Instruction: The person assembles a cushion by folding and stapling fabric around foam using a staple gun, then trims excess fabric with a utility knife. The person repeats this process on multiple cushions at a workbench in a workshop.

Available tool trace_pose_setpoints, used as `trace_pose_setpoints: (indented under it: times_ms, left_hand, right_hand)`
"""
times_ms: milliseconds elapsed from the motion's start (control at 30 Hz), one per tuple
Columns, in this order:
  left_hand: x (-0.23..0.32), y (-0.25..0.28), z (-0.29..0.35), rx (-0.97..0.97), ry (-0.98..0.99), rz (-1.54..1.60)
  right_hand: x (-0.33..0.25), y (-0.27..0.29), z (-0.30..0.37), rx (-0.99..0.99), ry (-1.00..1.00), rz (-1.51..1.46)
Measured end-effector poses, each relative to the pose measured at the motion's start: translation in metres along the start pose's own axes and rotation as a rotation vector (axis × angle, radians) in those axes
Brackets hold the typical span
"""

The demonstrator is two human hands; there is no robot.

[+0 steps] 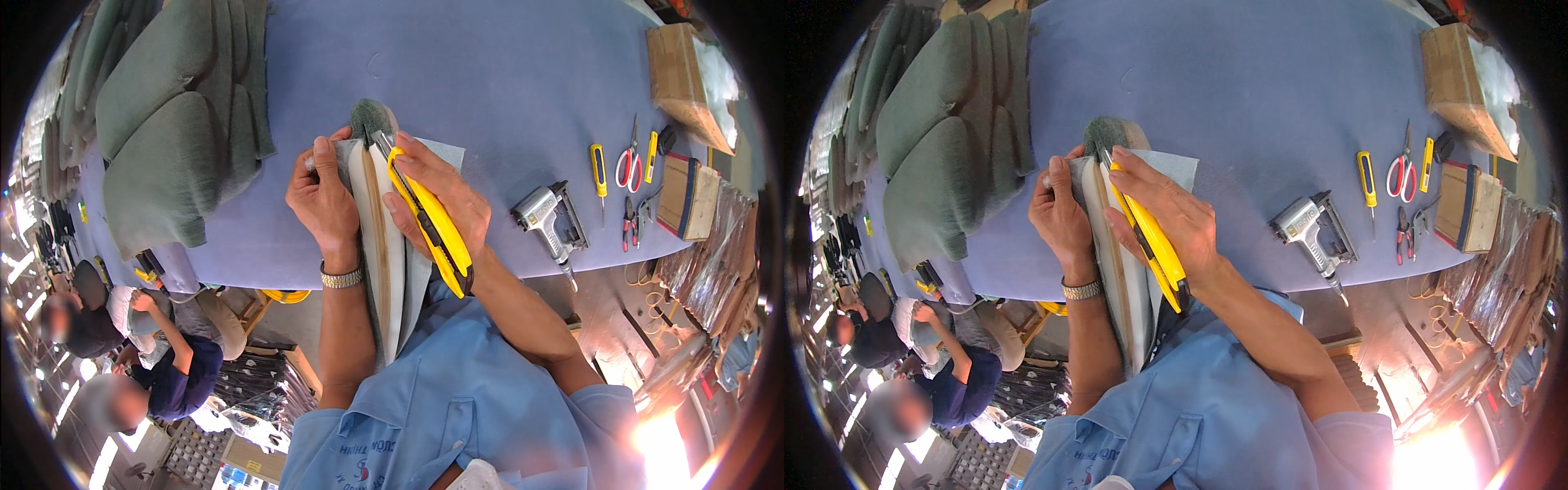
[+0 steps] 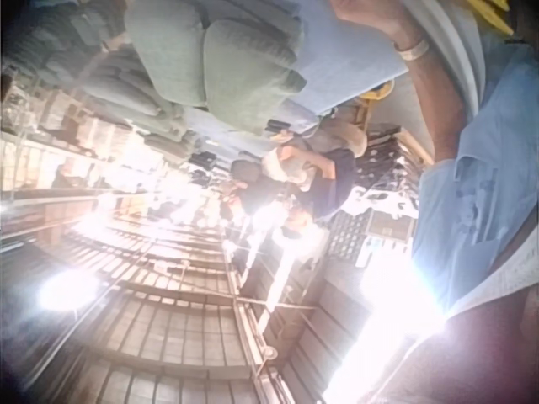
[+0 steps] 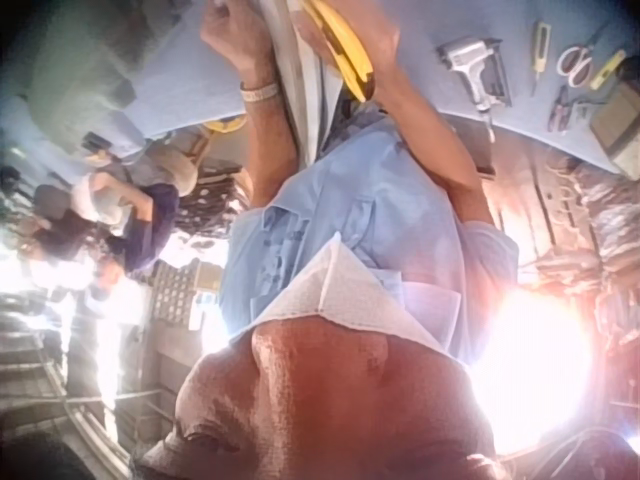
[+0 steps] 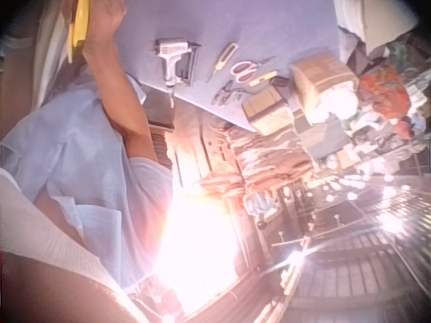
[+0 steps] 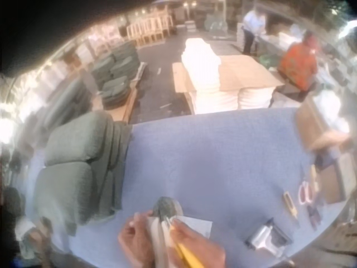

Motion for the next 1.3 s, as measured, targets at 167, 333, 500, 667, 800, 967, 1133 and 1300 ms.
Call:
trace_pose_setpoints:
  times_ms: [167, 333, 500, 667, 800, 967, 1133, 1300]
  left_hand:
    - [0.001, -0.001, 0.001, -0.008, 0.026, -0.002]
    - [0.003, -0.005, 0.005, 0.000, -0.018, -0.016]
    - [0.007, -0.009, 0.008, 0.017, -0.054, -0.069]
    - [0.011, -0.013, 0.012, 0.026, -0.075, -0.075]
    - [0.017, -0.016, 0.015, 0.046, -0.110, -0.126]
    - [0.018, -0.019, 0.018, 0.057, -0.152, -0.189]
    - [0.021, -0.023, 0.019, 0.068, -0.139, -0.183]
    - [0.018, -0.024, 0.019, 0.068, -0.136, -0.158]
  right_hand:
    - [0.006, -0.003, -0.002, 0.007, 0.001, 0.001]
    - [0.008, -0.003, -0.001, 0.002, -0.010, 0.038]
    - [0.009, 0.000, -0.001, 0.025, -0.041, 0.022]
    - [0.013, 0.000, 0.005, 0.087, -0.123, -0.021]
    - [0.010, 0.001, 0.003, 0.098, -0.128, -0.016]
    - [0.008, 0.003, 0.009, 0.031, -0.223, -0.025]
    - [0.007, 0.005, 0.011, 0.030, -0.224, -0.010]
    - [0.005, 0.009, 0.012, 0.019, -0.271, -0.022]
Point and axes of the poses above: each hand's wrist, its own z-axis away from the middle knuckle, its own y-axis out of the back of the hand, x = y × z, the point moved 3 cm from there along -z, towards the middle knuckle, and after that the axes turned 5 degrees about -z, right-handed, at the moved point
